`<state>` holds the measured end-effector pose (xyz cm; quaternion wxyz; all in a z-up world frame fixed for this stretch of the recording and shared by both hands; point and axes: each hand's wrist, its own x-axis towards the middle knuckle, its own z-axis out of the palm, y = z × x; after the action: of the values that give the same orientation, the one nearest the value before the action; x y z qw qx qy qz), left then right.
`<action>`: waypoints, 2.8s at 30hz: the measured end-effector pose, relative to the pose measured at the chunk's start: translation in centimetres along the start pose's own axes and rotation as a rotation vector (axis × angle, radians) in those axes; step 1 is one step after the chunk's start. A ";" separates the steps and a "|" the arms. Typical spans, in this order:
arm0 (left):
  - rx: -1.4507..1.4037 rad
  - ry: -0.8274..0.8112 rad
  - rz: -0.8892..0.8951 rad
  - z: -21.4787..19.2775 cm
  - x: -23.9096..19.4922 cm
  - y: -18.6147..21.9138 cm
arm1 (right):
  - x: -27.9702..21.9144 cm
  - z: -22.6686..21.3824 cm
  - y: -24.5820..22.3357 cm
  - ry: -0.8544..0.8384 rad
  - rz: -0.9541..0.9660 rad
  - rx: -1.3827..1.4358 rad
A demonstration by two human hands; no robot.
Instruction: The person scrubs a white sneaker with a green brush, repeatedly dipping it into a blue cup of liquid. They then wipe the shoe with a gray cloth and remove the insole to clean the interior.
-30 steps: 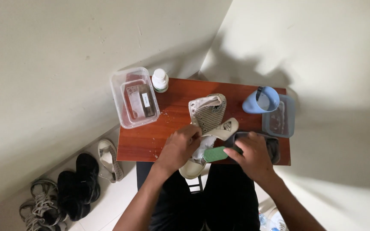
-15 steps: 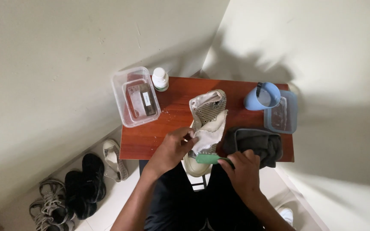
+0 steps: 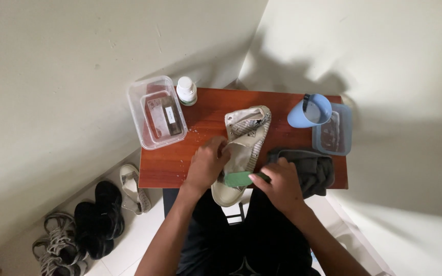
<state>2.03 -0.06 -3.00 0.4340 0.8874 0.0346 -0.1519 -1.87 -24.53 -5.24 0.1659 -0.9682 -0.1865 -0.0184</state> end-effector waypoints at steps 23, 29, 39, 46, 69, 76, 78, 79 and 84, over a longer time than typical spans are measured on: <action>-0.226 -0.028 -0.006 0.6 1.7 -2.1 | 3.2 0.5 -0.7 -0.115 -0.161 -0.038; -0.276 -0.009 0.030 0.9 1.5 -2.9 | 4.1 0.1 2.4 -0.137 -0.115 -0.112; -0.209 -0.032 0.004 1.0 1.8 -2.3 | 4.4 -2.3 3.8 -0.144 -0.100 -0.294; -0.078 0.049 0.184 -1.2 -0.5 0.4 | 1.9 -2.4 2.1 -0.324 0.170 0.032; -0.133 -0.288 0.338 -5.0 -3.7 2.0 | -1.3 -2.7 -4.7 -0.130 0.697 1.211; -0.200 -0.098 0.221 -1.6 -5.6 -0.4 | -0.5 3.1 -3.8 -0.108 0.652 1.341; -0.144 -0.150 0.081 -1.6 -7.2 -0.5 | -0.8 3.2 -3.8 -0.110 0.693 1.369; -0.146 -0.152 0.080 -1.5 -6.7 -0.9 | -0.6 2.8 -3.9 -0.111 0.696 1.367; 0.055 -0.106 0.433 1.4 -5.7 -5.3 | 1.5 -5.0 -8.7 -0.053 0.464 1.161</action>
<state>-4.74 2.51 -6.08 0.4333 0.8763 -0.1838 -0.1023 -3.55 -18.08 2.37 0.6598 -0.7357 0.0450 0.1463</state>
